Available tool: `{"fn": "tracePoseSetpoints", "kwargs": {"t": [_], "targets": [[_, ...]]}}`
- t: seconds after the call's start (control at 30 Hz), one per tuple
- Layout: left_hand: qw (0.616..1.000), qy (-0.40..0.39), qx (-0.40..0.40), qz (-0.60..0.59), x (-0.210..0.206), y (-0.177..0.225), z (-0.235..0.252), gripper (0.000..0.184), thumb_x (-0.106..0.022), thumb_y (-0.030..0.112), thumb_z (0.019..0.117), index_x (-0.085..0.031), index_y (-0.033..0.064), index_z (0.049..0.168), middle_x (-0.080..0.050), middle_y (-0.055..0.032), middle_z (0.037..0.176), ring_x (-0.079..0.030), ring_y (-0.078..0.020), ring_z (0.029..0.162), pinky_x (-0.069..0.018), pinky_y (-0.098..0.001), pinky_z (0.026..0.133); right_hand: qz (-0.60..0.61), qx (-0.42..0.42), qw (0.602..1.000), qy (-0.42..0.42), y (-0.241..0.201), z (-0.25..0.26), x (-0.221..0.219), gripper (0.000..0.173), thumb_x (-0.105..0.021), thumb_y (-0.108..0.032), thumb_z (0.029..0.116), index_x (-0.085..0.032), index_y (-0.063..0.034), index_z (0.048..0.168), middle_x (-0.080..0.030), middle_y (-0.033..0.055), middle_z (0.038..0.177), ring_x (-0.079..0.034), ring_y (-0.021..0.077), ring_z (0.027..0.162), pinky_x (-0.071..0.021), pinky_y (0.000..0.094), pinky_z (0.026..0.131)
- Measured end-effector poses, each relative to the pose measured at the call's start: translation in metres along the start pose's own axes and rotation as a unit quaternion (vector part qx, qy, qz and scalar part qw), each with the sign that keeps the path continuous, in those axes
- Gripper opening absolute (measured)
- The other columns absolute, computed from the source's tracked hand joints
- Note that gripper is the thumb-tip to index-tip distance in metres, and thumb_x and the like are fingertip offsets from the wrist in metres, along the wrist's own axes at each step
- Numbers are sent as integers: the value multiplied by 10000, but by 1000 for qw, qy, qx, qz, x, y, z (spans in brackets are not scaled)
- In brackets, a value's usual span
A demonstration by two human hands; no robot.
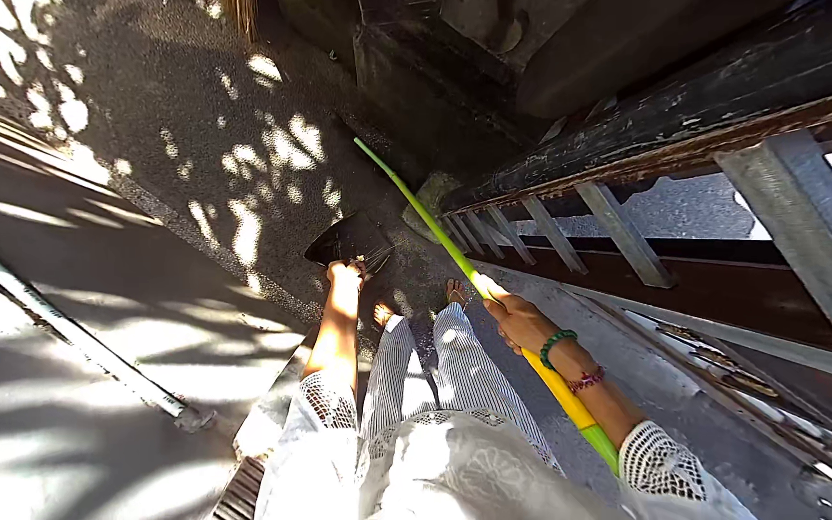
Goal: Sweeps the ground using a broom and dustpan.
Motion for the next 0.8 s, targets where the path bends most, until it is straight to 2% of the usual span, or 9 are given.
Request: {"fn": "tracePoseSetpoints", "kwargs": {"t": [0.07, 0.13, 0.23, 0.37, 0.43, 0.5, 0.63, 0.73, 0.8], "targets": [[1000, 0, 1, -7, 0, -3, 4, 163, -374, 220, 1048, -462, 90, 1094, -492, -59, 802, -496, -134, 587, -464, -289, 515, -9, -2, 1000, 17, 2, 13, -4, 522, -332, -376, 1135, -289, -200, 1624, -619, 192, 950, -612, 271, 671, -544, 435, 651], [1000, 5, 5, -15, -1, -3, 4, 185, -394, 221, 1052, -474, 77, 1137, -499, -71, 824, -504, -143, 602, -469, -294, 522, -4, 0, 1000, 9, 5, 51, -26, 562, -313, -362, 1137, -146, -268, 1666, -627, 213, 1013, -610, 287, 693, -540, 450, 671], [999, 8, 13, -32, -4, 2, 2, 135, -404, 205, 1037, -473, 89, 1038, -490, -60, 778, -489, -131, 572, -455, -274, 503, -8, -1, 999, -49, 9, 74, -68, 584, -324, -312, 1137, -94, -258, 1671, -620, 247, 1168, -631, 296, 714, -554, 456, 697], [994, -64, -2, 91, 20, 20, -6, 183, -381, 144, 1070, -510, 26, 1015, -515, -74, 763, -500, -131, 577, -455, -257, 525, 86, -10, 990, -110, 20, 9, -86, 579, -363, -343, 1136, -130, -321, 1666, -539, 105, 851, -480, 169, 506, -468, 331, 487], [998, -20, 48, 40, 41, 24, -9, 192, -394, 229, 1049, -460, 96, 927, -487, -49, 672, -494, -132, 503, -457, -251, 471, 75, 7, 992, -102, 27, -26, -72, 574, -367, -363, 1131, -156, -328, 1663, -555, 103, 825, -503, 177, 516, -482, 344, 496], [996, -6, 83, -12, 66, 26, -11, 210, -420, 271, 1053, -455, 110, 923, -471, -42, 639, -500, -131, 473, -484, -248, 457, 50, 19, 995, -79, 34, -47, -61, 577, -362, -374, 1129, -147, -340, 1664, -579, 113, 841, -531, 188, 535, -502, 359, 514], [996, -2, 83, -28, 87, 22, -11, 186, -407, 231, 1053, -442, 98, 928, -451, -39, 603, -478, -118, 430, -463, -230, 412, 25, 11, 998, -57, 34, -13, -70, 579, -322, -354, 1137, -97, -313, 1669, -614, 181, 941, -568, 243, 599, -525, 415, 591], [997, 13, 75, -15, 82, 13, -4, 192, -378, 222, 1055, -421, 94, 919, -443, -45, 599, -469, -125, 429, -454, -235, 413, 88, -30, 990, -103, 41, 22, -116, 580, -340, -361, 1137, -105, -328, 1665, -556, 126, 865, -490, 187, 522, -476, 353, 514], [997, 20, 72, -11, 74, 11, -4, 188, -369, 238, 1059, -421, 94, 951, -446, -47, 619, -461, -123, 436, -442, -232, 417, 93, -25, 985, -141, 48, 12, -136, 581, -359, -358, 1133, -123, -328, 1664, -549, 111, 834, -487, 174, 506, -474, 340, 498]]}}
Point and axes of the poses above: each hand's wrist, its own z-axis towards the middle knuckle, its own x-axis out of the back of the hand, y = z × x, the point moved 8 cm from there along z, towards the middle knuckle
